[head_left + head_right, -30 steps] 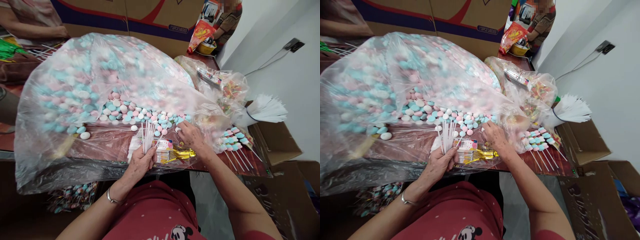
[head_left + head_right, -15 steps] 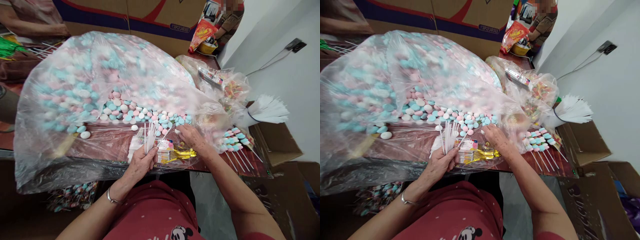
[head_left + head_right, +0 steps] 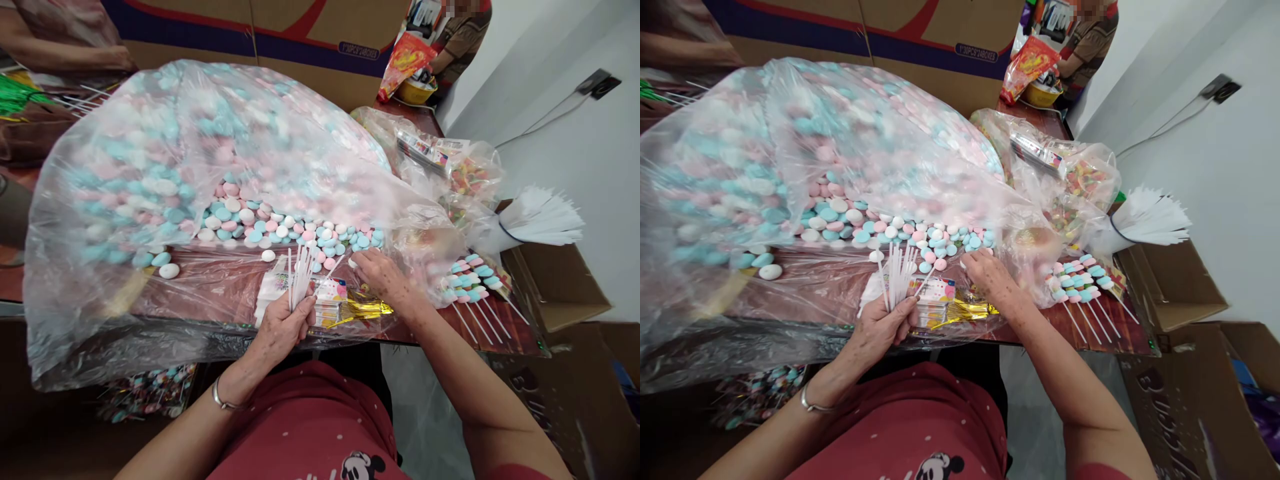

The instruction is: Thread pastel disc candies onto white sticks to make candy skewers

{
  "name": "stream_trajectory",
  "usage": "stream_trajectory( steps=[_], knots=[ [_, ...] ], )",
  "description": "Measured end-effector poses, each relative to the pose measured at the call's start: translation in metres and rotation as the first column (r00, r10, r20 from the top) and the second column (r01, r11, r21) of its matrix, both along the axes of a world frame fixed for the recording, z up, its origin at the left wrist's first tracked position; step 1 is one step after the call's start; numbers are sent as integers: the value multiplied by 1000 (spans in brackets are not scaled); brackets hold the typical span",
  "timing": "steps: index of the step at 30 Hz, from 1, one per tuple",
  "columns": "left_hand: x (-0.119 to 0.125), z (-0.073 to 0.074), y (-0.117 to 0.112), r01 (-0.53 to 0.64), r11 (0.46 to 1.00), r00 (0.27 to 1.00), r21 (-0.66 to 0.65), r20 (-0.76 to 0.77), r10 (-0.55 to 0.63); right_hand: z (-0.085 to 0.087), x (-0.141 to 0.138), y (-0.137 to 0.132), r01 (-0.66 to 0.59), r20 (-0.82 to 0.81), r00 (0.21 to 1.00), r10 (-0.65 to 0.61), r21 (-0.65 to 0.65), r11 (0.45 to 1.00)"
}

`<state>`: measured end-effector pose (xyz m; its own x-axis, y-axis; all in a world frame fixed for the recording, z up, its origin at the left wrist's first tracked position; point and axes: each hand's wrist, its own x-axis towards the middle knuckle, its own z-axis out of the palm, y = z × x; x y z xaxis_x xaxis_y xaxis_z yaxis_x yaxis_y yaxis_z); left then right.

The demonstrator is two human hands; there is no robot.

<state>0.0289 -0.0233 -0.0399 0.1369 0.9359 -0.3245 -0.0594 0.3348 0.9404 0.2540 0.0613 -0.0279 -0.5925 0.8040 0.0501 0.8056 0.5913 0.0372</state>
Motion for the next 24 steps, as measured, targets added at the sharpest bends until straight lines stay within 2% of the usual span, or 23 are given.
stream_trajectory(
  steps=[4, 7, 8, 9, 11, 13, 14, 15, 16, 18, 20, 24],
  knots=[
    [0, -1, 0, 42, 999, 998, 5, -46, -41, 2, -6, -7, 14, -13, 1000, -14, 23, 1000],
    [1, -2, 0, 69, 997, 994, 27, -92, -66, -1, -7, -3, 151, -198, 969, -147, 7, 988],
    [1, -3, 0, 73, 996, 993, 43, -100, -69, -1, -7, -2, 218, -314, 924, -218, -36, 975],
    [1, -4, 0, 76, 995, 992, 63, -105, -69, -2, -7, 0, 274, -447, 844, -296, -115, 955],
    [1, -6, 1, 86, 990, 990, 110, -122, -72, 0, -6, 1, 276, -678, 579, -453, -361, 891],
    [1, -8, 2, 94, 983, 985, 156, -158, -69, 3, -7, 1, 101, -750, 280, -599, -597, 796],
    [1, -9, 2, 98, 979, 981, 179, -182, -65, 6, -7, 0, -7, -734, 168, -658, -669, 743],
    [1, -10, 2, 103, 975, 977, 199, -206, -61, 8, -9, 0, -100, -704, 90, -705, -710, 697],
    [1, -10, 3, 106, 971, 973, 214, -226, -56, 10, -10, 0, -167, -675, 38, -737, -732, 661],
    [1, -11, 3, 110, 967, 968, 230, -247, -52, 14, -13, -1, -231, -639, -18, -769, -745, 625],
    [2, -11, 4, 116, 967, 966, 226, -253, -57, 15, -15, -1, -243, -633, -39, -773, -744, 622],
    [3, -12, 5, 114, 973, 967, 200, -247, -63, 15, -17, -1, -243, -660, -50, -750, -720, 650]
  ],
)
